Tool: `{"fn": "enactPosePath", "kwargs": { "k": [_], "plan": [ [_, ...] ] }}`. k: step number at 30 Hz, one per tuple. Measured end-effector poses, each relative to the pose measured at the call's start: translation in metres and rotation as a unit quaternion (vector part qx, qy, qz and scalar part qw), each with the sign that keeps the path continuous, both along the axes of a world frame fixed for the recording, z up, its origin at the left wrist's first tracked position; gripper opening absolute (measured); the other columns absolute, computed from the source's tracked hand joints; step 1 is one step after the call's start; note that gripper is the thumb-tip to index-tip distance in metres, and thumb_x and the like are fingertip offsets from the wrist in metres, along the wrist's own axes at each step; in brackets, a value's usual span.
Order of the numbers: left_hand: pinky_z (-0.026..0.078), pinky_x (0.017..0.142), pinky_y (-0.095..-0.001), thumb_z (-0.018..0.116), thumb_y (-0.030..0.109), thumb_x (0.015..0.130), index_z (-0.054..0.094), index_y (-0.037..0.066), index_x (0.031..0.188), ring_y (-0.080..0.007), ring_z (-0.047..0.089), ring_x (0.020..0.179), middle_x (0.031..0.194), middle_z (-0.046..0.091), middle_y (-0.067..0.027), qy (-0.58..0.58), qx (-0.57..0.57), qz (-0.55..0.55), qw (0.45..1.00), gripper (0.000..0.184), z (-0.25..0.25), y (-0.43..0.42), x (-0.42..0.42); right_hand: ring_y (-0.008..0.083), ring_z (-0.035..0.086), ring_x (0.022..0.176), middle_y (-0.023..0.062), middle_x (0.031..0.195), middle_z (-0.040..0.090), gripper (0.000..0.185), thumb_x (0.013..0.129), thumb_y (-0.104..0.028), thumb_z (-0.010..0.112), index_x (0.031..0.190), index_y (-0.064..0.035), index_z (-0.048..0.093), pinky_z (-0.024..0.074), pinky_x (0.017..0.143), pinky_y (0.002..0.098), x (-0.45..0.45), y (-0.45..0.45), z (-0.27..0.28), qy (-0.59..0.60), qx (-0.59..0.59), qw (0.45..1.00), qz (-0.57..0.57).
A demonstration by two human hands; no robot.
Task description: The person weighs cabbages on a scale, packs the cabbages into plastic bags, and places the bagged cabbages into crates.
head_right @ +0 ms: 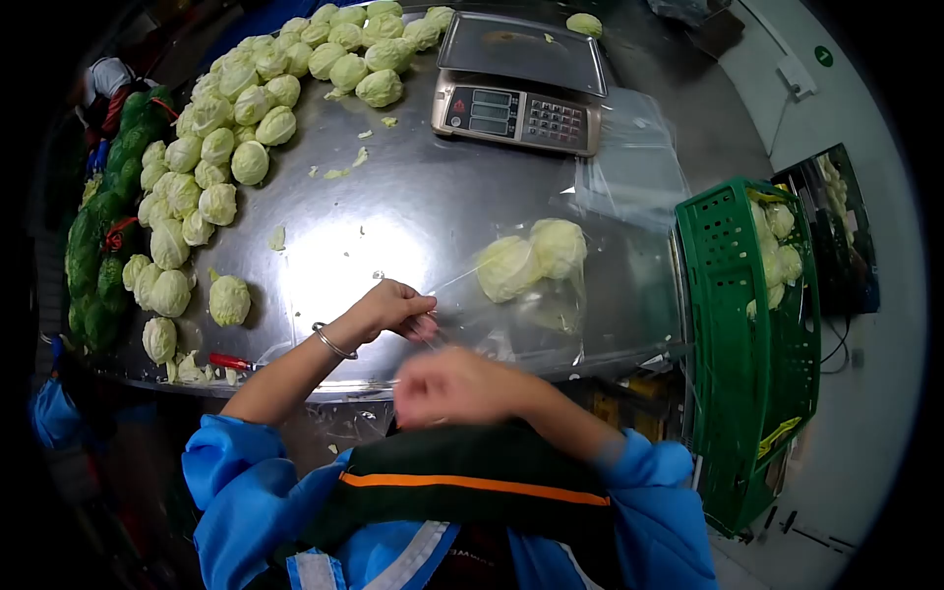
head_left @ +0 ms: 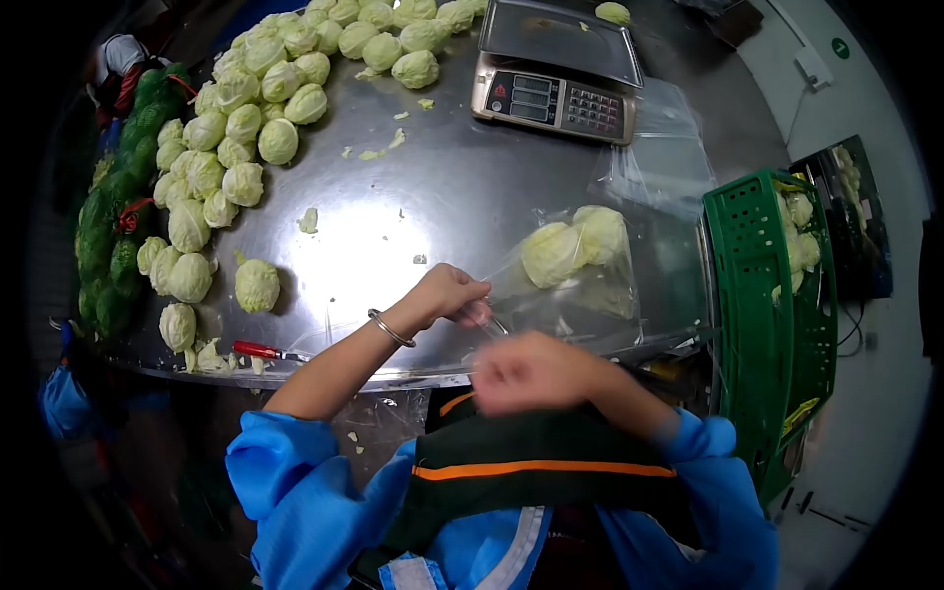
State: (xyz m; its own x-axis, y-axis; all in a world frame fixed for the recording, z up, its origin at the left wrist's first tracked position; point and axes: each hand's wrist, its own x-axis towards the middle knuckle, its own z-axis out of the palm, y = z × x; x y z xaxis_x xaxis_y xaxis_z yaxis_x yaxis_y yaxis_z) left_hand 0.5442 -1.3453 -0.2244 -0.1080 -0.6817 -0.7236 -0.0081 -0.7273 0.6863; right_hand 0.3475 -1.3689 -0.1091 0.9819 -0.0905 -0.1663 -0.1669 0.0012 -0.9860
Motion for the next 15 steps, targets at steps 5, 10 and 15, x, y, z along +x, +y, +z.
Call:
{"fn": "enactPosePath", "kwargs": {
  "k": [5,10,15],
  "plan": [
    [0.056,0.055,-0.0253,0.059,0.025,0.089,0.060,-0.006,0.086,-0.0194,0.067,0.065,0.077,0.067,-0.0149,0.051,0.029,-0.010,0.998,0.030,0.008,0.004,0.003,0.0141,0.058,0.066,0.0048,0.081,0.061,0.016,0.085,-0.017,0.061,0.093,-0.0038,0.063,0.0458,0.057,0.0270,-0.035,-0.001,0.062,-0.065,0.076,0.980,-0.171],
    [0.055,0.056,-0.0261,0.059,0.023,0.088,0.062,-0.004,0.085,-0.0176,0.065,0.062,0.074,0.066,-0.0127,0.026,-0.003,-0.005,1.000,0.027,0.009,0.001,0.001,0.0143,0.058,0.073,0.0066,0.079,0.059,0.014,0.079,-0.016,0.066,0.083,-0.0037,0.061,0.0461,0.063,0.0293,0.024,0.006,-0.070,0.104,-0.246,0.906,-0.329],
    [0.055,0.057,-0.0267,0.057,0.023,0.089,0.062,-0.003,0.088,-0.0174,0.065,0.066,0.077,0.066,-0.0124,0.040,0.008,0.021,0.999,0.026,0.006,0.009,0.004,0.0136,0.051,0.065,0.0042,0.075,0.054,0.017,0.078,-0.019,0.066,0.079,-0.0056,0.057,0.0422,0.059,0.0291,0.016,0.014,-0.029,0.032,-0.103,0.971,-0.211]
  ]
}}
